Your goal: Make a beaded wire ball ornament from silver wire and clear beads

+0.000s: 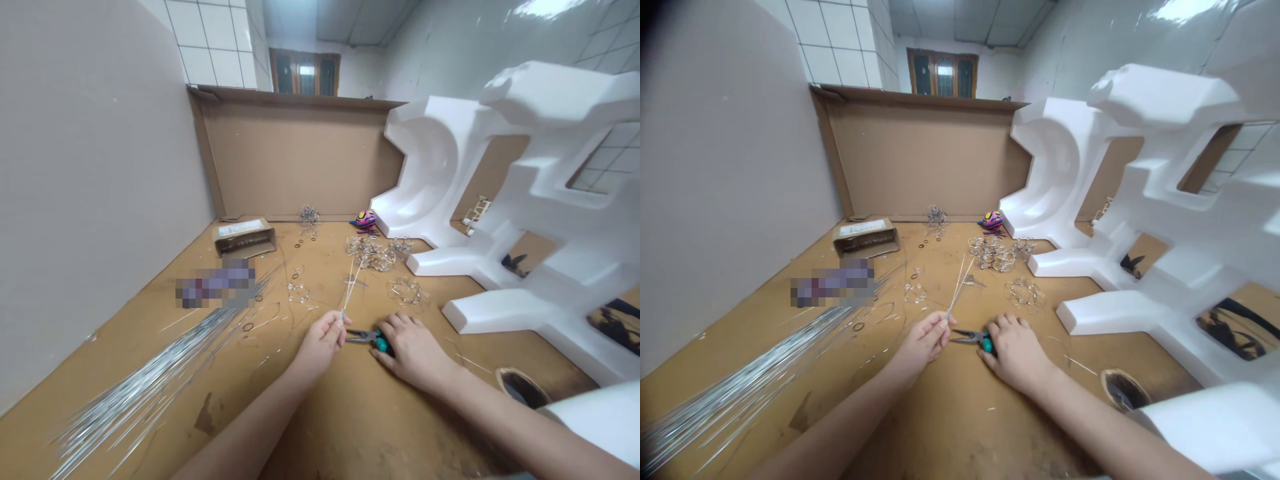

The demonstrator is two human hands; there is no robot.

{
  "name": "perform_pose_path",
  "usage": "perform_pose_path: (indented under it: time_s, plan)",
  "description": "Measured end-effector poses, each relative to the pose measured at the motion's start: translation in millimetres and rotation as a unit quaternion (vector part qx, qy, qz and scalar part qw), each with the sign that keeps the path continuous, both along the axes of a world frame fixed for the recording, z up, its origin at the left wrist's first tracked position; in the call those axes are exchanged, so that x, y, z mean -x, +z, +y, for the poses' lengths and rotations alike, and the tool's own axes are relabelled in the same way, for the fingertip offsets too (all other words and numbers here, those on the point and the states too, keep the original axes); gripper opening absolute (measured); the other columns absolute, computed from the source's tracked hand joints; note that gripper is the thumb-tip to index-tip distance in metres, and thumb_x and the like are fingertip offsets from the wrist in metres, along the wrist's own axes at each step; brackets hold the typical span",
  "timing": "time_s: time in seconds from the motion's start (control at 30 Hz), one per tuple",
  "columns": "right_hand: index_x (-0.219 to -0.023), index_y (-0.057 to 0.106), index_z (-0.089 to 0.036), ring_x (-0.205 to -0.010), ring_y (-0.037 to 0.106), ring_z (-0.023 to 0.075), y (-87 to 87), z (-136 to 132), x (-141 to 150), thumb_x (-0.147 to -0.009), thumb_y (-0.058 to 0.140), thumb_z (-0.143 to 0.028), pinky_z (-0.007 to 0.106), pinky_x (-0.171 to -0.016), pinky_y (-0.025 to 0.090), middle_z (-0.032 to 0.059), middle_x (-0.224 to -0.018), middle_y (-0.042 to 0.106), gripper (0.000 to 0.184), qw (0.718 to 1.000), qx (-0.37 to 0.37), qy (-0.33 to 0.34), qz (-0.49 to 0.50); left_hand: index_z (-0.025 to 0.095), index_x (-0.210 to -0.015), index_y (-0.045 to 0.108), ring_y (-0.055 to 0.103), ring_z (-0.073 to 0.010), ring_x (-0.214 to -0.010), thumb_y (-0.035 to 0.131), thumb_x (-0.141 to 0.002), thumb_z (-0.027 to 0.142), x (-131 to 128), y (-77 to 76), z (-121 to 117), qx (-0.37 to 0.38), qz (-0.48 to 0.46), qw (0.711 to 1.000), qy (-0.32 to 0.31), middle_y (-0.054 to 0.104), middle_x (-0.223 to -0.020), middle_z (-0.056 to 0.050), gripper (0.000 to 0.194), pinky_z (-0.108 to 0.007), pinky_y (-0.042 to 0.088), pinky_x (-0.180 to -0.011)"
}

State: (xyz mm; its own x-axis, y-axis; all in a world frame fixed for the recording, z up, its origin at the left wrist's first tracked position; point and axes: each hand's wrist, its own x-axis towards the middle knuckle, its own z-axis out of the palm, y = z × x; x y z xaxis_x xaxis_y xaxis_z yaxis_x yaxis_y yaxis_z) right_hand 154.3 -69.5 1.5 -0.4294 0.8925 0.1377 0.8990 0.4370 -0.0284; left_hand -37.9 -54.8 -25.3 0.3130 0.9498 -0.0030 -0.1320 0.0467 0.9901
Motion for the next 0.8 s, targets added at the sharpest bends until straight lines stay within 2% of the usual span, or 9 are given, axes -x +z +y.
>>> perform_pose_path:
  time_s: [0.1,0.2,0.23,0.3,0.37,0.43,0.63,0.73,0.8]
  plan:
    - [-0.105,0.060,-0.017,-0.097,0.050,0.0259,-7.8,1.3,5.2,-0.080,0.051,-0.042,0.039,-0.084,0.036,0.0123,-0.100,0.060,0.036,0.996,-0.028,0.026,0.083,0.017,-0.086,0.048,0.019,-0.0019,-0.034,0.048,-0.078,0.041,-0.2,5.5,-3.4,0.030,-0.034,0.998,-0.044,0.041,-0.055,0.009,0.025,-0.019,0.013,-0.036]
    - [-0.101,0.062,-0.018,-0.096,0.052,0.0239,-0.9,8.6,8.7,-0.078,0.054,-0.046,0.037,-0.084,0.039,0.0104,-0.099,0.061,0.038,0.961,0.043,0.006,0.272,0.016,-0.084,0.049,0.020,-0.0016,-0.034,0.050,-0.077,0.042,-1.4,10.0,-6.9,0.034,-0.033,0.997,-0.055,0.042,-0.054,0.008,0.027,-0.019,0.013,-0.036]
    - [-0.100,0.062,-0.017,-0.091,0.055,0.0221,3.7,12.1,10.7,-0.078,0.053,-0.047,0.036,-0.081,0.041,0.0098,-0.097,0.062,0.038,0.930,0.086,-0.016,0.357,0.016,-0.083,0.049,0.020,-0.0017,-0.034,0.051,-0.077,0.043,-2.0,11.2,-7.8,0.032,-0.029,0.998,-0.055,0.042,-0.053,0.008,0.027,-0.019,0.013,-0.037]
    - [-0.100,0.062,-0.016,-0.078,0.057,0.0177,13.2,19.8,16.3,-0.078,0.053,-0.048,0.031,-0.070,0.044,0.0085,-0.091,0.063,0.040,0.829,0.189,-0.054,0.523,0.016,-0.082,0.050,0.021,-0.0020,-0.034,0.051,-0.076,0.043,-3.1,13.2,-9.3,0.031,-0.018,0.998,-0.053,0.041,-0.052,0.008,0.028,-0.019,0.014,-0.037]
    - [-0.097,0.063,-0.017,-0.068,0.057,0.0133,19.6,27.4,23.2,-0.078,0.056,-0.046,0.026,-0.060,0.044,0.0061,-0.087,0.063,0.036,0.724,0.289,-0.030,0.626,0.016,-0.081,0.050,0.022,-0.0024,-0.035,0.052,-0.075,0.044,-3.7,14.6,-10.1,0.030,-0.006,0.998,-0.053,0.042,-0.051,0.008,0.029,-0.019,0.015,-0.038]
    - [-0.092,0.065,-0.016,-0.063,0.057,0.0100,20.5,34.4,29.4,-0.076,0.060,-0.042,0.022,-0.056,0.044,0.0041,-0.083,0.063,0.030,0.648,0.343,0.003,0.680,0.016,-0.080,0.050,0.024,-0.0028,-0.036,0.051,-0.076,0.044,-3.8,15.4,-10.5,0.029,0.007,0.998,-0.054,0.042,-0.051,0.008,0.028,-0.019,0.017,-0.039]
    - [-0.080,0.066,-0.011,-0.053,0.056,0.0060,3.9,46.8,33.0,-0.074,0.066,-0.029,0.015,-0.050,0.045,0.0010,-0.064,0.061,0.019,0.530,0.392,-0.004,0.751,0.016,-0.082,0.051,0.025,-0.0049,-0.041,0.047,-0.080,0.041,-5.1,16.3,-14.7,0.030,0.024,0.998,-0.059,0.040,-0.053,0.007,0.025,-0.019,0.020,-0.042]
    - [-0.082,0.065,-0.010,-0.050,0.057,0.0058,-1.2,46.0,31.5,-0.072,0.068,-0.025,0.017,-0.049,0.047,0.0005,-0.064,0.062,0.018,0.461,0.449,-0.021,0.765,0.017,-0.080,0.050,0.029,-0.0065,-0.046,0.042,-0.085,0.039,-6.1,18.4,-19.8,-0.011,0.060,0.997,-0.049,0.039,-0.056,0.006,0.024,-0.019,0.023,-0.046]
    - [-0.083,0.065,-0.010,-0.049,0.057,0.0055,-2.3,43.7,32.2,-0.072,0.069,-0.025,0.018,-0.050,0.048,0.0000,-0.064,0.062,0.019,0.434,0.486,-0.027,0.758,0.017,-0.075,0.048,0.033,-0.0077,-0.050,0.038,-0.088,0.036,-5.1,20.3,-23.2,-0.059,0.100,0.993,-0.036,0.039,-0.057,0.005,0.025,-0.020,0.026,-0.050]
